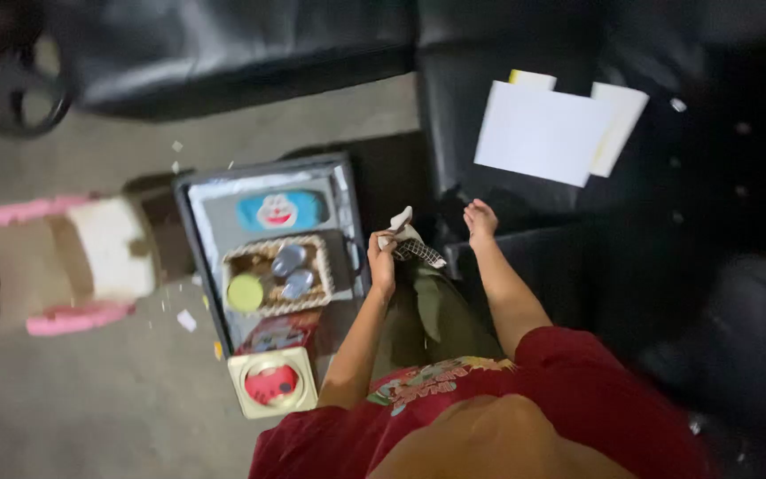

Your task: Cleaning various household items with a cloth and organizing them on a tray.

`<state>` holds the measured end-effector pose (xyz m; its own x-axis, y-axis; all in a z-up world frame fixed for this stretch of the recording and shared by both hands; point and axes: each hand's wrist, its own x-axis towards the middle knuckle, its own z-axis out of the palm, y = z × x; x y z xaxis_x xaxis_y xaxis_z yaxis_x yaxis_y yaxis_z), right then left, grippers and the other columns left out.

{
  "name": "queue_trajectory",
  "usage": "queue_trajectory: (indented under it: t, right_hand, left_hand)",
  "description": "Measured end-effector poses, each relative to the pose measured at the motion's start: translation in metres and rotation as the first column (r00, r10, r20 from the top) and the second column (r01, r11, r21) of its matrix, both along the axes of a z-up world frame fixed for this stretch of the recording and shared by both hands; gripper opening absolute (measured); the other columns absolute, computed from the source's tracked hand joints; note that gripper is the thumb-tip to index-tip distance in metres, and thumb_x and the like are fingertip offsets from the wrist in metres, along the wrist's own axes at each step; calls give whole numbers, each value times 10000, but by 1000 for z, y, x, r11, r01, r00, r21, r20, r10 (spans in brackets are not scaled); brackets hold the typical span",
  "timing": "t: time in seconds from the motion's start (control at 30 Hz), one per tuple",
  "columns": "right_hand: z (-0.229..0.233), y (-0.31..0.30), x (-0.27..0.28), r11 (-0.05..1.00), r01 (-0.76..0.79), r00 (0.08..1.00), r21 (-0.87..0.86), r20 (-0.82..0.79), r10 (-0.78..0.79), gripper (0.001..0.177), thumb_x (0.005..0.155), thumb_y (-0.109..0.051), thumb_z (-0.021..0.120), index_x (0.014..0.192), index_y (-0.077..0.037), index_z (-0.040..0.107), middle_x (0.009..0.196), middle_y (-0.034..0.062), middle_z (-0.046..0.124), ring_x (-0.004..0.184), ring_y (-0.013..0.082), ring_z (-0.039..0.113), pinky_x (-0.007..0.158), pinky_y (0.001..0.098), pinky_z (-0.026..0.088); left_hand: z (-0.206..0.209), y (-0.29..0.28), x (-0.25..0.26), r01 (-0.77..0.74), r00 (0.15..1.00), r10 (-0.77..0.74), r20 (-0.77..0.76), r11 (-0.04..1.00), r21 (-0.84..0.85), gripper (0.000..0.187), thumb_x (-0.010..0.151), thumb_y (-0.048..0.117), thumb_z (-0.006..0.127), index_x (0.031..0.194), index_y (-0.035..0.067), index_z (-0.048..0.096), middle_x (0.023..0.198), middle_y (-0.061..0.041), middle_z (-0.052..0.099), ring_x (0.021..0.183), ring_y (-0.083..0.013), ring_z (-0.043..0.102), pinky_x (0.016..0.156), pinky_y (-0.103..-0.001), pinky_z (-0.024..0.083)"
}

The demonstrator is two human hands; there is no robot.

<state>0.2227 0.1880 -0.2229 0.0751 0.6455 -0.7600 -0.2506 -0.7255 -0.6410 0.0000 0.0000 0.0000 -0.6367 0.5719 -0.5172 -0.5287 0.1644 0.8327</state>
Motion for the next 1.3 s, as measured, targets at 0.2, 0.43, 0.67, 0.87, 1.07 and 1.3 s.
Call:
queue_trajectory:
  t: [0.2, 0.43, 0.67, 0.87, 1.07, 1.3]
  right_hand:
    - [33, 43, 47, 941, 327, 944, 90, -75, -321, 308, 893, -7, 716, 1184, -93, 661, 1026, 53, 700, 911, 201, 712, 841, 365, 612]
    - [30, 104, 97, 947, 124, 912, 298, 343, -227, 379, 854, -35, 757, 1216, -93, 661, 1080, 19, 648, 1013, 210, 635, 891, 372, 529]
    - [53, 163, 138, 750, -594, 475, 292, 880, 33, 522, 722, -140, 871, 1192, -88, 648, 1278, 157, 608, 1242, 371, 536, 1063, 469, 434]
    - [93, 208, 124, 678, -732, 240, -68, 906, 350, 478, 684, -258, 918, 1137, -235, 771, 1342, 110, 617, 1413, 388, 389, 1184, 512, 205]
    - [72, 217, 113, 690, -690, 231, -218, 837, 495, 595, 618, -251, 932, 1185, -225, 754, 1390, 139, 610, 1382, 324, 453, 1199, 426, 276]
    - [88, 170, 93, 811, -538, 509, 229, 855, 97, 575, 696, -57, 914, 1190, -115, 626, 1297, 148, 578, 1215, 352, 586, 1033, 417, 496]
  left_hand:
    - [-48, 56, 11, 224, 974, -224, 1, 974, 36, 201, 877, -59, 578, 1044, 54, 591, 1002, -31, 620, 974, -155, 573, 905, -296, 460]
    - [-47, 121, 12, 376, 927, -376, -9, 927, 7, 218, 877, -64, 567, 1054, 59, 592, 1019, -34, 609, 980, -155, 558, 918, -283, 439]
    - [-60, 143, 25, 407, 913, -407, 19, 913, 33, 215, 865, -80, 560, 1035, 50, 590, 1005, -49, 627, 982, -166, 583, 924, -292, 443]
    - [-54, 142, 34, 387, 915, -378, 140, 921, -43, 221, 862, -75, 566, 1026, 73, 583, 984, -27, 628, 961, -156, 589, 898, -298, 444]
    - [-63, 134, 32, 439, 898, -436, 54, 889, -127, 240, 854, -87, 587, 1034, 70, 606, 1014, -30, 640, 980, -170, 582, 906, -320, 448]
    - [-49, 136, 31, 488, 873, -481, 79, 863, -131, 190, 915, -48, 444, 1000, 65, 572, 1101, -27, 642, 1027, -161, 592, 964, -307, 457]
